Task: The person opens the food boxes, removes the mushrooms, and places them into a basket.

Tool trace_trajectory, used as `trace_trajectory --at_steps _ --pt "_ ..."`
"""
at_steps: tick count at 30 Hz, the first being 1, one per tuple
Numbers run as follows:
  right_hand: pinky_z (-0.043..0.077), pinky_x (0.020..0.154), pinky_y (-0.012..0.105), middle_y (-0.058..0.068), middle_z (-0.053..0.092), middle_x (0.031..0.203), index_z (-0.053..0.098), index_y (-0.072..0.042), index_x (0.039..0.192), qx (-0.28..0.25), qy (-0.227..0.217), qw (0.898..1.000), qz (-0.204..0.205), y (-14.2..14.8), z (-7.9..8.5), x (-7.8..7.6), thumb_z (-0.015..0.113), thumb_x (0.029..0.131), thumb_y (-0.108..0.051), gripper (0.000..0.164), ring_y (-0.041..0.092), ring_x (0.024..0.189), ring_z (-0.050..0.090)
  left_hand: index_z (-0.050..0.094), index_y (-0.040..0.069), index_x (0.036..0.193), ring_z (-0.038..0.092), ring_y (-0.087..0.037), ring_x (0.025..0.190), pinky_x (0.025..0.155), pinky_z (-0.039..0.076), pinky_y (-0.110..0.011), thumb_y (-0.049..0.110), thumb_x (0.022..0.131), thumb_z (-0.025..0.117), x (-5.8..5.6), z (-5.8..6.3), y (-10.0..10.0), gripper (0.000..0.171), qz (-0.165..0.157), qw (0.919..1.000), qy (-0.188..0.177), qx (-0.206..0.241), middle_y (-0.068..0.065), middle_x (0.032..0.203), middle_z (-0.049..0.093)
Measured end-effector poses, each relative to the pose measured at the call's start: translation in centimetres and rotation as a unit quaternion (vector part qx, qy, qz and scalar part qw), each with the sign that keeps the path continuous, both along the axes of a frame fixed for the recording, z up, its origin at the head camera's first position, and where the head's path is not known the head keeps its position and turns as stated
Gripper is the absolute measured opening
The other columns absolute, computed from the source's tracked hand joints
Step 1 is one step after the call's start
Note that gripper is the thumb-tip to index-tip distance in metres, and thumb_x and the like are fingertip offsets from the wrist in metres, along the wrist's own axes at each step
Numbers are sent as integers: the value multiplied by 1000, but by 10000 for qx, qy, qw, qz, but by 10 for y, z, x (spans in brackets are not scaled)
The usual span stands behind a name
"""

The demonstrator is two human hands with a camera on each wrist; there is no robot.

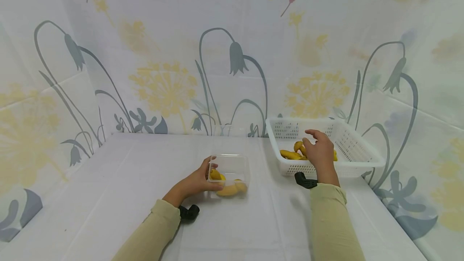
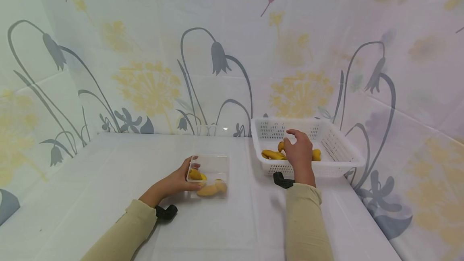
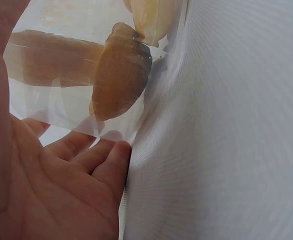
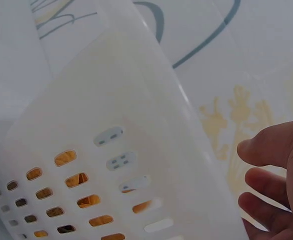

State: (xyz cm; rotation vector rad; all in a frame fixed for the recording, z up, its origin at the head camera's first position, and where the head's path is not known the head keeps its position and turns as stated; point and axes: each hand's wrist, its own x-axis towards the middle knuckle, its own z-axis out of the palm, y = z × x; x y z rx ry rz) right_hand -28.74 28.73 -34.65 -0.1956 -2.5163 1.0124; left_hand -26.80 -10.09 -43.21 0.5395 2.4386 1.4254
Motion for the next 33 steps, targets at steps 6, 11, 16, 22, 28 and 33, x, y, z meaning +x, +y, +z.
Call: trace_trajectory --at_steps 6,11,16,22,28,33 --pt "42 98 58 23 46 143 55 -10 136 23 72 10000 44 0 -1 0 51 100 -24 39 45 125 46 7 22 154 36 -37 141 114 27 -55 36 79 80 0 0 0 106 4 10000 -15 7 -8 156 33" --pt "42 97 58 24 47 141 57 -10 134 120 175 9997 77 0 -1 1 51 99 -23 37 45 123 47 7 23 154 34 -37 142 115 26 -55 37 79 80 1 1 0 105 -5 10000 -16 -35 -8 156 33" --pt "42 98 59 23 48 141 57 -10 133 211 75 9996 147 -3 2 0 51 99 -24 37 46 123 48 8 23 154 35 -37 141 115 26 -55 37 78 80 1 2 1 105 26 10000 -23 -54 -8 155 34" --pt "42 100 58 20 49 142 59 -12 131 313 26 9989 350 -14 8 1 52 98 -25 36 45 123 49 8 22 154 37 -36 139 113 28 -56 39 78 80 -2 0 0 105 25 9999 88 -123 -8 155 35" --pt "42 100 58 19 45 145 57 -13 133 371 -88 9962 789 -24 13 2 52 99 -26 37 45 126 47 9 19 154 38 -36 139 113 28 -57 37 78 80 -2 0 1 106 41 9999 105 -81 -9 154 36" --pt "41 102 57 19 46 144 57 -11 132 543 62 9924 1102 -33 15 3 54 99 -25 36 44 125 48 8 22 154 35 -36 141 114 27 -56 38 78 80 -1 1 1 106 39 9999 15 -98 -8 155 34"
